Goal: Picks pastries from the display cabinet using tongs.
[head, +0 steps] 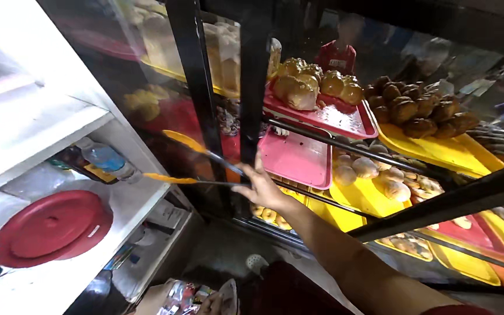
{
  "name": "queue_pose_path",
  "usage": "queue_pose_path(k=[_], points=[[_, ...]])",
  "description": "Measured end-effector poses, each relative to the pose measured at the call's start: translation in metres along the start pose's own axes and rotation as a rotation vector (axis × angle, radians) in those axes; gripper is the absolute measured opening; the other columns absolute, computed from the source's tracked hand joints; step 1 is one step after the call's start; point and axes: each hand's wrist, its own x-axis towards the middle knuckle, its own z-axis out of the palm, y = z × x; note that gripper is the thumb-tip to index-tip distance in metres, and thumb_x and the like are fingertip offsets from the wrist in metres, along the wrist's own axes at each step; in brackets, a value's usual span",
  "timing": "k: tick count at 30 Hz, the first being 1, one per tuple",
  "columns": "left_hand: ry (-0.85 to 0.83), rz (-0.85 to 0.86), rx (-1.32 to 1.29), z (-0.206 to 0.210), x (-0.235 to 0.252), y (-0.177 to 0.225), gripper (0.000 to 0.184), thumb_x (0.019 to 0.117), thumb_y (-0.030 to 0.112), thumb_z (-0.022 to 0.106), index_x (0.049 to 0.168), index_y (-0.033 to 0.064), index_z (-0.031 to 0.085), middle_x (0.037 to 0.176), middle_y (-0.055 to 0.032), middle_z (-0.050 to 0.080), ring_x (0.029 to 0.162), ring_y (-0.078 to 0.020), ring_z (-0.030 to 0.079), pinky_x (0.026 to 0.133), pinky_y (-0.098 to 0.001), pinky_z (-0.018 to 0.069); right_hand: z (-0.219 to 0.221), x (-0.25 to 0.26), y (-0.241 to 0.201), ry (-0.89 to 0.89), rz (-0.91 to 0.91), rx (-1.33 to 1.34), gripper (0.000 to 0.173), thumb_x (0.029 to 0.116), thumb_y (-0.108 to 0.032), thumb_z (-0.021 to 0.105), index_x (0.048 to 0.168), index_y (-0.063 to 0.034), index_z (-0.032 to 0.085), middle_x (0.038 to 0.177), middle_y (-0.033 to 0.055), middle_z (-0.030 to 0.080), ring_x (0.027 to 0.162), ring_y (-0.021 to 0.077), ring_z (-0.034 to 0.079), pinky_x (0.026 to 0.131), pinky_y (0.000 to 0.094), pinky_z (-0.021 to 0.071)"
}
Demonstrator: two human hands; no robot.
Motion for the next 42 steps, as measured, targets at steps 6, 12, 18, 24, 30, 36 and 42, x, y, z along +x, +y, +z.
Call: queue_pose_path(k=[6, 12, 18, 24, 30, 36, 42], points=[[-0.043, 0.000, -0.001, 0.018, 0.011, 0.016, 0.014, 0.1013, 0.007, 0.054, 0.096, -0.0022, 0.063, 0.063, 0.0040, 0.056, 0.049, -0.0021, 0.049, 0.048, -0.0205, 0.0451, 0.003, 0.021, -0.003, -0.143, -0.086, -0.042, 0.053, 0.0898, -0.023, 0.080, 0.137, -0.0075, 0.062, 0.168, 0.0284, 0.009, 0.147, 0.0420, 0.037, 0.109, 0.0492, 0.0489], [-0.061, 0.007, -0.010, 0.019, 0.009, 0.015, 0.014, 0.1014, 0.006, 0.054, 0.095, -0.0021, 0.063, 0.059, 0.0052, 0.054, 0.046, -0.0008, 0.048, 0.045, -0.0188, 0.0437, -0.020, -0.067, 0.025, -0.261, 0.003, -0.019, 0.054, 0.0931, -0.024, 0.075, 0.139, 0.0002, 0.059, 0.167, 0.0239, 0.023, 0.151, 0.0342, 0.035, 0.120, 0.0427, 0.0376], [-0.067, 0.011, -0.015, 0.012, 0.005, 0.007, 0.013, 0.1016, 0.007, 0.054, 0.098, -0.0022, 0.062, 0.062, 0.0050, 0.055, 0.048, -0.0009, 0.048, 0.047, -0.0194, 0.0448, -0.053, -0.151, 0.061, -0.175, 0.200, -0.064, 0.059, 0.0906, -0.022, 0.076, 0.138, 0.0060, 0.056, 0.147, 0.0252, 0.052, 0.129, 0.0296, 0.059, 0.109, 0.0384, 0.0483], [-0.048, 0.033, 0.014, 0.010, -0.002, -0.004, 0.013, 0.1009, 0.007, 0.055, 0.097, -0.0021, 0.064, 0.064, 0.0041, 0.055, 0.048, -0.0014, 0.047, 0.047, -0.0201, 0.0437, -0.087, -0.166, 0.065, -0.150, 0.402, -0.208, 0.058, 0.0978, -0.027, 0.068, 0.146, -0.0004, 0.050, 0.117, 0.0166, 0.067, 0.088, 0.0225, 0.066, 0.084, 0.0390, 0.0558], [0.035, 0.010, -0.045, 0.004, -0.017, -0.010, 0.013, 0.1015, 0.005, 0.053, 0.094, -0.0009, 0.063, 0.062, 0.0043, 0.055, 0.045, -0.0010, 0.047, 0.044, -0.0183, 0.0421, -0.098, -0.167, 0.070, -0.107, 0.439, -0.294, 0.054, 0.1008, -0.033, 0.062, 0.143, -0.0011, 0.056, 0.117, 0.0154, 0.070, 0.097, 0.0261, 0.068, 0.094, 0.0449, 0.0541], [0.112, -0.001, -0.102, -0.004, -0.025, -0.024, 0.013, 0.1018, 0.005, 0.053, 0.093, 0.0009, 0.061, 0.059, 0.0065, 0.054, 0.045, -0.0006, 0.048, 0.044, -0.0184, 0.0436, -0.089, -0.160, 0.072, -0.152, 0.413, -0.269, 0.053, 0.1000, -0.031, 0.063, 0.144, -0.0028, 0.055, 0.109, 0.0118, 0.070, 0.092, 0.0231, 0.067, 0.090, 0.0440, 0.0541], [0.128, -0.012, -0.098, 0.001, -0.036, -0.023, 0.012, 0.1018, 0.005, 0.053, 0.095, 0.0007, 0.061, 0.059, 0.0072, 0.053, 0.045, -0.0001, 0.048, 0.045, -0.0177, 0.0444, -0.087, -0.157, 0.075, -0.069, 0.434, -0.216, 0.049, 0.1003, -0.029, 0.063, 0.140, 0.0000, 0.057, 0.105, 0.0146, 0.069, 0.085, 0.0228, 0.065, 0.083, 0.0418, 0.0548]])
